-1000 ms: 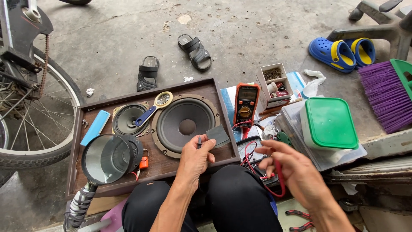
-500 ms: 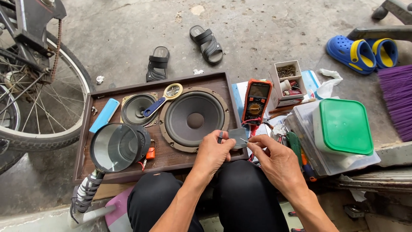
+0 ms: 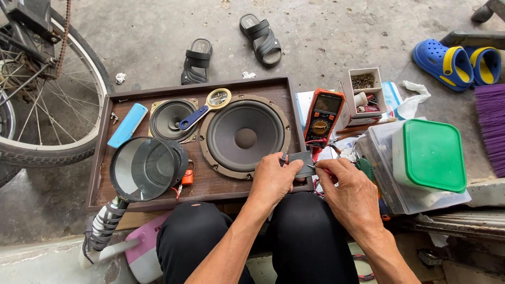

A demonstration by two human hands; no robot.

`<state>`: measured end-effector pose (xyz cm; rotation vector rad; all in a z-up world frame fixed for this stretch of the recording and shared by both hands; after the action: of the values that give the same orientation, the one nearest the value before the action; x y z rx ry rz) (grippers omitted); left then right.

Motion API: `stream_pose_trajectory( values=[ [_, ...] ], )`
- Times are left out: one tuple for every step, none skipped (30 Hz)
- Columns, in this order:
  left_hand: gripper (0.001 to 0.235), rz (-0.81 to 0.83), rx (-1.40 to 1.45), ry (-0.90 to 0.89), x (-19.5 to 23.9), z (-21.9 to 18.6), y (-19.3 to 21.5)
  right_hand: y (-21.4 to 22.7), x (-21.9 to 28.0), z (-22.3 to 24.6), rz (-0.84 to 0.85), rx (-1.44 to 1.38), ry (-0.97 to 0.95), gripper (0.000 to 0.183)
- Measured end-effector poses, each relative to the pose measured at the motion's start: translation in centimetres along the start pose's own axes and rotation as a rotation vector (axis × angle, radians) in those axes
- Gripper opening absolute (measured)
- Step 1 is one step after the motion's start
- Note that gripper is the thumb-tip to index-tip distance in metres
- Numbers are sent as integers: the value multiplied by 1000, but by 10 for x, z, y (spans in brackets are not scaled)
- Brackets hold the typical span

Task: The person sits on the ground and uses a multimeter to test a small electronic component. They hold the component in one hand and touch the multimeter probes to its terminals with the other hand, checking the readings on the device's display.

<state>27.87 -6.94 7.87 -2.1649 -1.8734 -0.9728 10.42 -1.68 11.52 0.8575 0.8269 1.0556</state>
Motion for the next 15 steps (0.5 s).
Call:
stream_pose_trajectory(
  values=[
    [26, -3, 2, 4, -2, 2, 1, -3, 1, -2, 4, 0, 3, 13],
    [27, -14, -23, -8, -4, 3, 1, -4, 1, -3, -14, -12, 23, 14],
    [27, -25, -49, -20, -5, 3, 1, -4, 2, -4, -31, -25, 43, 15],
    [27, -24, -48, -21, -7, 5, 0, -4, 2, -5, -32, -23, 42, 15],
    [28, -34, -61, -39, -9, 5, -1, -4, 3, -6, -27, -28, 49, 17],
    [30, -45, -74, -57, -11, 6, -1, -5, 4, -7, -21, -34, 56, 19],
    [30, -45, -75, -56, -20, 17, -6, -9, 1, -9, -21, -34, 56, 19],
    [22, -78, -21, -99, -29, 23, -7, -4, -1, -7, -119, -78, 104, 10],
    [20, -110, 33, -142, -37, 30, -9, 2, -1, -5, -218, -122, 152, 4],
    [20, -108, 33, -142, -36, 29, -9, 4, 0, -6, -218, -122, 151, 4],
    [20, -107, 34, -145, -34, 28, -9, 7, 2, -3, -222, -130, 175, 5],
    [20, -109, 37, -150, -33, 26, -7, 9, 2, 0, -227, -140, 203, 6],
    [20, -111, 38, -152, -30, 22, -7, 9, 1, 0, -229, -141, 206, 6],
    [20, -106, 42, -154, -27, 19, -7, 9, 2, -1, -230, -153, 217, 6],
    [19, -102, 45, -155, -24, 17, -8, 9, 4, -2, -230, -166, 228, 6]
  ],
)
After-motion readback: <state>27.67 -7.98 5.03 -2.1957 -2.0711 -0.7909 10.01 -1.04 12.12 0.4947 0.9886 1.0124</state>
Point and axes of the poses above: each hand's wrist, its own x-axis away from the middle knuckle, its own y-axis out of the back of the hand, z = x × y, the point moved 10 cm from there along -x, towards the middle knuckle, and after that the axes turned 7 degrees about -z, right-handed, at the moved point
